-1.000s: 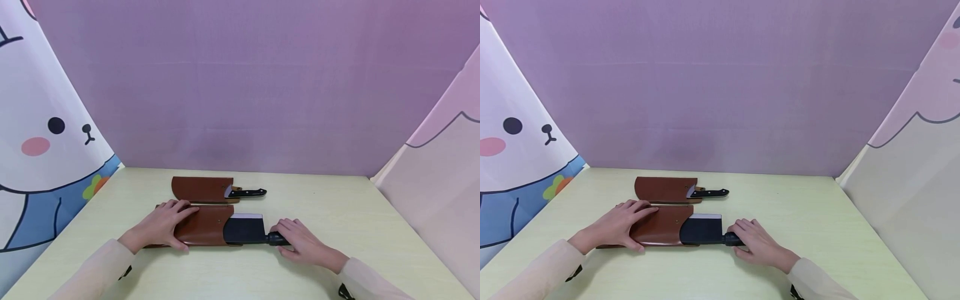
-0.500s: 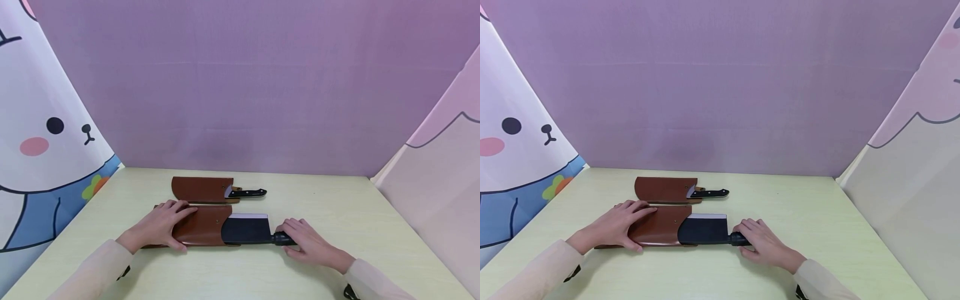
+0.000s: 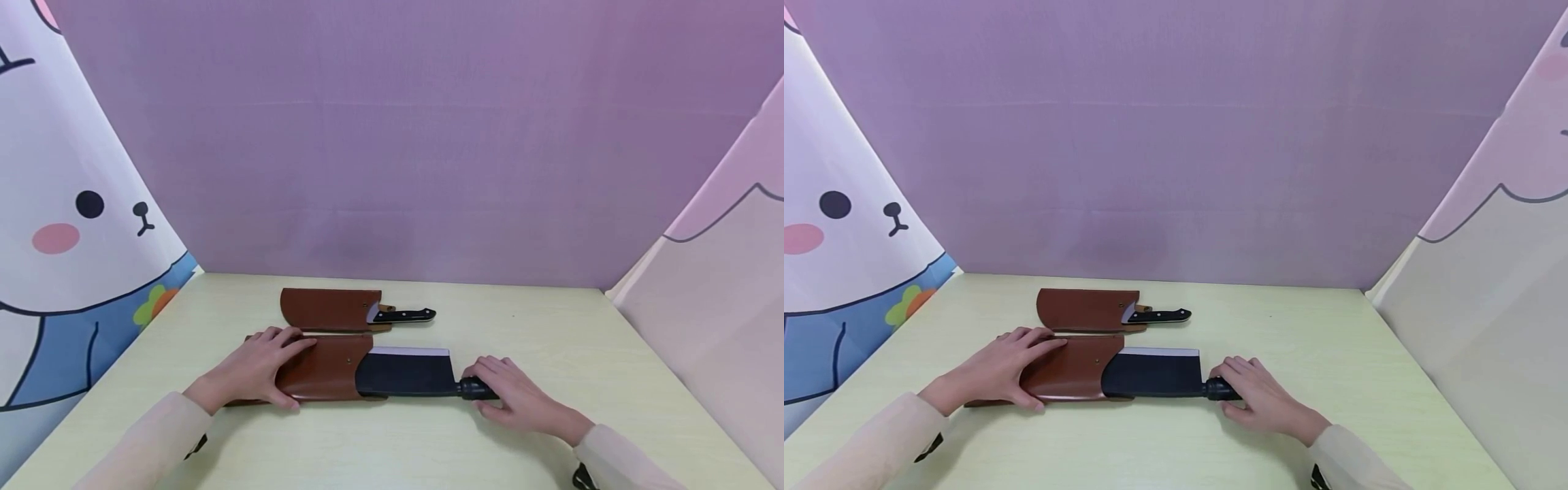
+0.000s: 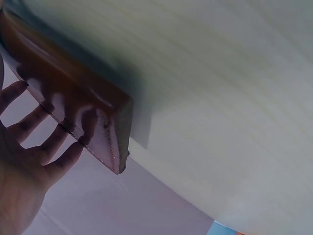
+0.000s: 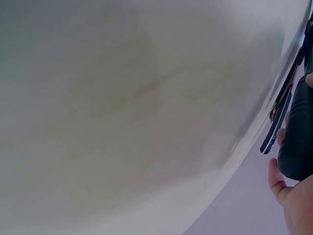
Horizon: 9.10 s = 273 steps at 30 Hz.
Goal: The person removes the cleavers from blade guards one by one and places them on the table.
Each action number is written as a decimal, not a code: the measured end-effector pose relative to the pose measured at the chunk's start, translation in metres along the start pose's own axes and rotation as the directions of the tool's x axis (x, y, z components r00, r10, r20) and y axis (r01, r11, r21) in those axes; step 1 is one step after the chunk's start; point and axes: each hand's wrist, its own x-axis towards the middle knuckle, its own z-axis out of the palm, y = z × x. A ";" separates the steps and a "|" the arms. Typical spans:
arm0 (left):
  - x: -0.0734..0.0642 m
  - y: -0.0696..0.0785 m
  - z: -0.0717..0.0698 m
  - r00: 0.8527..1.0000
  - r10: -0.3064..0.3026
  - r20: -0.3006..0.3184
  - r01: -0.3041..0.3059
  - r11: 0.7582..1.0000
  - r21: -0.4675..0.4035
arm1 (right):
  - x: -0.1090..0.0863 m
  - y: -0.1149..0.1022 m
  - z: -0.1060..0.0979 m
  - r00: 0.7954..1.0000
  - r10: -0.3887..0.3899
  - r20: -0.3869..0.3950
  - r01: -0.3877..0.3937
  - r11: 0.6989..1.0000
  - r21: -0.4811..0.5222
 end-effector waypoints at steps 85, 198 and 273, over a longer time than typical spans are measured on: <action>0.005 -0.012 0.010 0.997 0.038 0.061 -0.035 0.998 -0.047 | -0.064 0.043 -0.030 1.000 0.029 -0.012 -0.027 0.993 0.113; 0.083 -0.031 -0.007 0.985 -0.153 0.080 0.157 0.987 -0.037 | 0.114 0.059 0.017 0.921 0.288 0.262 -0.294 0.956 -0.015; 0.124 -0.028 0.013 0.952 -0.204 0.228 0.213 0.977 -0.015 | 0.158 0.048 0.068 0.852 0.328 0.408 -0.328 0.942 -0.072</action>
